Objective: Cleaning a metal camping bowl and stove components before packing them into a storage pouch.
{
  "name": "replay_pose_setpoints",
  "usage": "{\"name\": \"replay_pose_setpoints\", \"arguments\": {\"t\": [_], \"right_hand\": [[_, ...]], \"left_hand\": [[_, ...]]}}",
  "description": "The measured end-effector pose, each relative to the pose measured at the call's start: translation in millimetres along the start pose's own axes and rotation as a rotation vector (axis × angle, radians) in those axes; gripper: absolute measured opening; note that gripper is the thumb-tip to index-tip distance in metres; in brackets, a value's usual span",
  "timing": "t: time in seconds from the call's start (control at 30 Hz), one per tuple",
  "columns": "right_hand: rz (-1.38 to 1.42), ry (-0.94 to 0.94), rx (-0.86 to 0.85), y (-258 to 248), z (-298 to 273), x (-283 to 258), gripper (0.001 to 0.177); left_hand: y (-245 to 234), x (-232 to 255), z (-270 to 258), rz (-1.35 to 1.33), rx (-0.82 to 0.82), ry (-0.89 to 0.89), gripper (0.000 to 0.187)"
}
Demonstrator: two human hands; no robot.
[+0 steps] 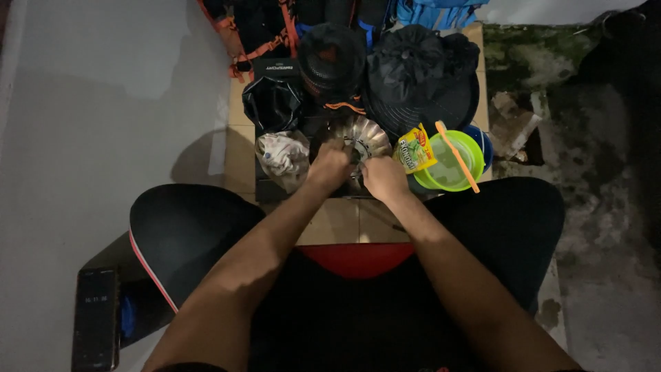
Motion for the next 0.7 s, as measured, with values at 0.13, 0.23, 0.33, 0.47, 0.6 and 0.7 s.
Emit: {"name": "replay_pose_setpoints", "arguments": {"t": [0.13,0.23,0.33,0.47,0.6,0.7], "right_hand": [[0.039,0.034,0.015,9.7,4.5,4.2,0.039],[0.054,0.033,0.024,14.3,4.4,2.3,0.039],[0.049,0.035,0.03,14.7,4.4,1.5,0.038],[0.032,0.05,0.052,23.1,8.5,5.3,0.041],[0.074,0.004,0.07,11.1,2.5,0.4,0.043],[0.093,0.021,0.054,-10.5,-6.9,-8.0,0.045]], "left_hand": [[7.6,1.5,-2.5,-0.123,0.028,-0.075,0.048],[26.9,-2.3,-9.8,-0.109,-0.014,-0.163,0.047],[37.4,-3.4,-11.8,-0.078,-0.077,-0.251,0.044],[30.3,3.1,-11.2,-0.074,-0.13,-0.328,0.046],[20.6,5.5,-5.8,-0.077,-0.179,-0.372,0.042],[-17.5,15.6,-3.3,0.033,-0.124,-0.263,0.061]]}}
Point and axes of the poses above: each hand's wrist, its own z-axis towards the middle knuckle, its own y-axis out of the palm, x = y × z, the point moved 4 cm from there along z, towards the middle knuckle, and after that the axes turned 10 degrees about -z, right-handed, at the moved point
